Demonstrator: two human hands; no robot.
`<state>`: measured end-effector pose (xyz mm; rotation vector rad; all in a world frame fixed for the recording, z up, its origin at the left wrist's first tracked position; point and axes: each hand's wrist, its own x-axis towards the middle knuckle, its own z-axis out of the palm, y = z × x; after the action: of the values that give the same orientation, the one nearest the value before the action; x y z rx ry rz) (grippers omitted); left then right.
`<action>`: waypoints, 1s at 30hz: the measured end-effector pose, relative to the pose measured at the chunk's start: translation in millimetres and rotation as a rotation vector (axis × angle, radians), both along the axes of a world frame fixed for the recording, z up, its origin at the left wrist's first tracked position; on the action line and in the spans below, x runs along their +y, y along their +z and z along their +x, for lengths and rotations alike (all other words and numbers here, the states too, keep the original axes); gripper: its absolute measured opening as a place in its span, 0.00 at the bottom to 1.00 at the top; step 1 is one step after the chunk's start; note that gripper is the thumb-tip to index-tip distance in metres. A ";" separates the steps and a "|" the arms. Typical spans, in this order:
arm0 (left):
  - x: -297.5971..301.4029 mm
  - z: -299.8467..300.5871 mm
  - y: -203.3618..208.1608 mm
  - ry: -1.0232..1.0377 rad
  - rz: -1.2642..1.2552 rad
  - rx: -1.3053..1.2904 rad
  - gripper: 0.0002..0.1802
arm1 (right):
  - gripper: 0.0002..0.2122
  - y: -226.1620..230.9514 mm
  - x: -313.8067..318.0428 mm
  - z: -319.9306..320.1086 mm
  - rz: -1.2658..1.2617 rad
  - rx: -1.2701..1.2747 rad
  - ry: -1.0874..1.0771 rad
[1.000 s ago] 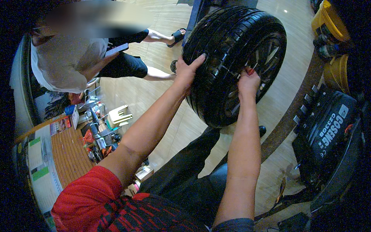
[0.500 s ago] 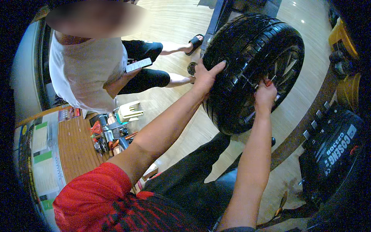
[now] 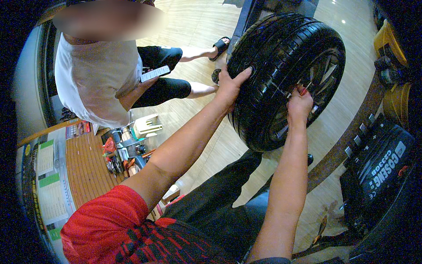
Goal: The person uses a high-pressure water spray to clean a car tire and wheel, focusing on the tread and rim. After rinsing, the person rolls the tire across the garage floor and places it against a tire balancing machine.
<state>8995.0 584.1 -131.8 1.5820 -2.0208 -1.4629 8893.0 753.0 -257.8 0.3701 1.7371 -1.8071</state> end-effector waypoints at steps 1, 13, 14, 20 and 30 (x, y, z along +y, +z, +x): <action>-0.4 -1.3 0.4 0.024 0.024 0.024 0.65 | 0.05 1.0 -0.1 0.1 0.005 -0.004 0.000; -0.9 -3.2 3.8 0.009 0.025 0.040 0.65 | 0.05 40.1 -0.8 -5.1 -0.031 -0.150 -0.016; -1.5 -2.4 2.4 0.020 0.043 0.060 0.65 | 0.05 44.8 -1.4 -4.4 -0.012 -0.147 -0.008; -2.0 -1.1 -2.5 0.017 0.045 0.059 0.63 | 0.06 30.7 -2.7 -3.7 -0.023 -0.098 0.000; 2.8 -0.3 -2.4 0.018 0.030 0.026 0.56 | 0.05 22.6 0.2 0.7 -0.057 -0.073 -0.005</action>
<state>8994.7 587.0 -134.3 1.5806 -1.9742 -1.5058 8893.7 753.2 -235.3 0.4118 1.6329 -1.8204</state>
